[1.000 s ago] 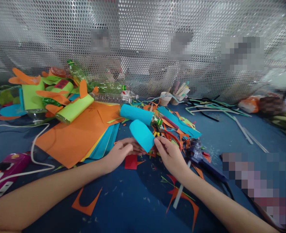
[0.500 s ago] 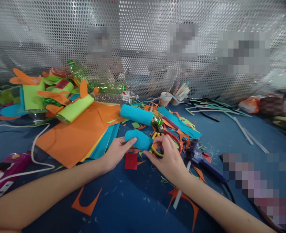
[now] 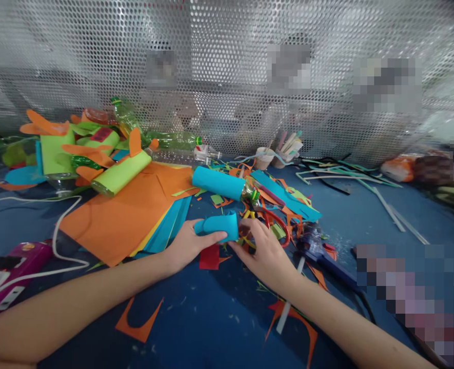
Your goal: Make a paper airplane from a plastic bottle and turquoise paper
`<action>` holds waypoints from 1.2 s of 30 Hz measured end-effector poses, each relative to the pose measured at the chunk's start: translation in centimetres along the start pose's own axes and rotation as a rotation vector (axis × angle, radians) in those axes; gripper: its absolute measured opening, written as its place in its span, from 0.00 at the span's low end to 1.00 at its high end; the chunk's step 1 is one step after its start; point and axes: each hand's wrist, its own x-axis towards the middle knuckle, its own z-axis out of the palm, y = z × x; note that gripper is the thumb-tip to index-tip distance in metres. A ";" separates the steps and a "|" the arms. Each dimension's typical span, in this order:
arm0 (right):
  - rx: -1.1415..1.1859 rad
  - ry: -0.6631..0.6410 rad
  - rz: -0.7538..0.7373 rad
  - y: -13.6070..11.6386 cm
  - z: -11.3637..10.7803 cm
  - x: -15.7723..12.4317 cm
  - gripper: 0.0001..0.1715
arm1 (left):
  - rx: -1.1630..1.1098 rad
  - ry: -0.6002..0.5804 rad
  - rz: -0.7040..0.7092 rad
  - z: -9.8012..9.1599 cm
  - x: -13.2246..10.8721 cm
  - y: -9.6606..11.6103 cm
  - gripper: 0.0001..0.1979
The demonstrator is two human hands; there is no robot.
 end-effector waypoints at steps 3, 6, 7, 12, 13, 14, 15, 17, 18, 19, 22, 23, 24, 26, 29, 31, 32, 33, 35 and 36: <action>0.015 -0.014 0.000 -0.2 0.0 -0.1 0.15 | 0.008 0.020 0.006 0.0 0.0 -0.1 0.19; 0.023 -0.025 0.013 -0.2 -0.1 -0.1 0.11 | 0.029 0.005 -0.003 0.0 0.0 -0.2 0.17; 0.028 -0.028 0.026 -0.2 -0.1 -0.1 0.10 | 0.029 -0.006 0.002 -0.1 0.0 -0.2 0.16; 0.063 -0.041 0.093 0.1 0.1 0.0 0.07 | 0.035 -0.071 0.090 -0.4 0.1 -0.5 0.21; 0.066 -0.038 0.098 0.1 0.1 0.0 0.07 | 0.059 -0.078 0.097 -0.4 0.1 -0.5 0.22; 0.070 -0.036 0.104 0.1 0.1 0.1 0.06 | 0.091 -0.089 0.103 -0.5 0.1 -0.5 0.23; 0.073 -0.036 0.115 0.1 0.1 0.1 0.06 | 0.126 -0.103 0.109 -0.5 0.0 -0.4 0.24; 0.088 -0.049 0.161 0.0 -0.1 0.2 0.06 | 0.181 -0.134 0.127 -0.4 -0.2 -0.2 0.23; 0.105 -0.059 0.200 0.0 -0.2 0.2 0.07 | 0.195 -0.150 0.135 -0.4 -0.3 -0.1 0.21; 0.134 -0.067 0.245 0.0 -0.3 0.3 0.07 | 0.199 -0.162 0.139 -0.3 -0.3 0.0 0.20; 0.292 -0.056 0.390 0.2 -0.5 0.5 0.04 | 0.199 -0.146 0.129 -0.1 -0.4 -0.1 0.18; 0.360 -0.039 0.432 0.3 -0.6 0.6 0.04 | 0.200 -0.120 0.117 -0.1 -0.4 -0.2 0.18; 0.438 -0.025 0.470 0.4 -0.5 0.7 0.04 | 0.195 -0.091 0.106 -0.1 -0.3 -0.3 0.18; 0.601 -0.011 0.532 0.5 -0.5 0.9 0.07 | 0.173 -0.056 0.090 -0.1 -0.2 -0.5 0.17; 0.810 -0.031 0.568 0.6 -0.4 1.1 0.09 | 0.161 -0.049 0.119 -0.3 -0.1 -0.3 0.13; 0.864 -0.035 0.572 0.5 -0.4 1.2 0.10 | 0.173 -0.023 0.155 -0.4 -0.1 0.0 0.12; 0.870 -0.032 0.577 0.5 -0.4 1.2 0.10 | 0.166 -0.004 0.159 -0.5 0.0 0.2 0.16; 0.865 -0.029 0.585 0.5 -0.4 1.2 0.11 | 0.143 0.008 0.154 -0.5 0.1 0.3 0.22; 0.840 -0.017 0.599 0.5 -0.5 1.2 0.11 | 0.065 -0.008 0.133 -0.8 0.4 0.4 0.28; 0.832 -0.011 0.603 0.5 -0.5 1.2 0.12 | 0.026 -0.033 0.126 -0.9 0.5 0.4 0.27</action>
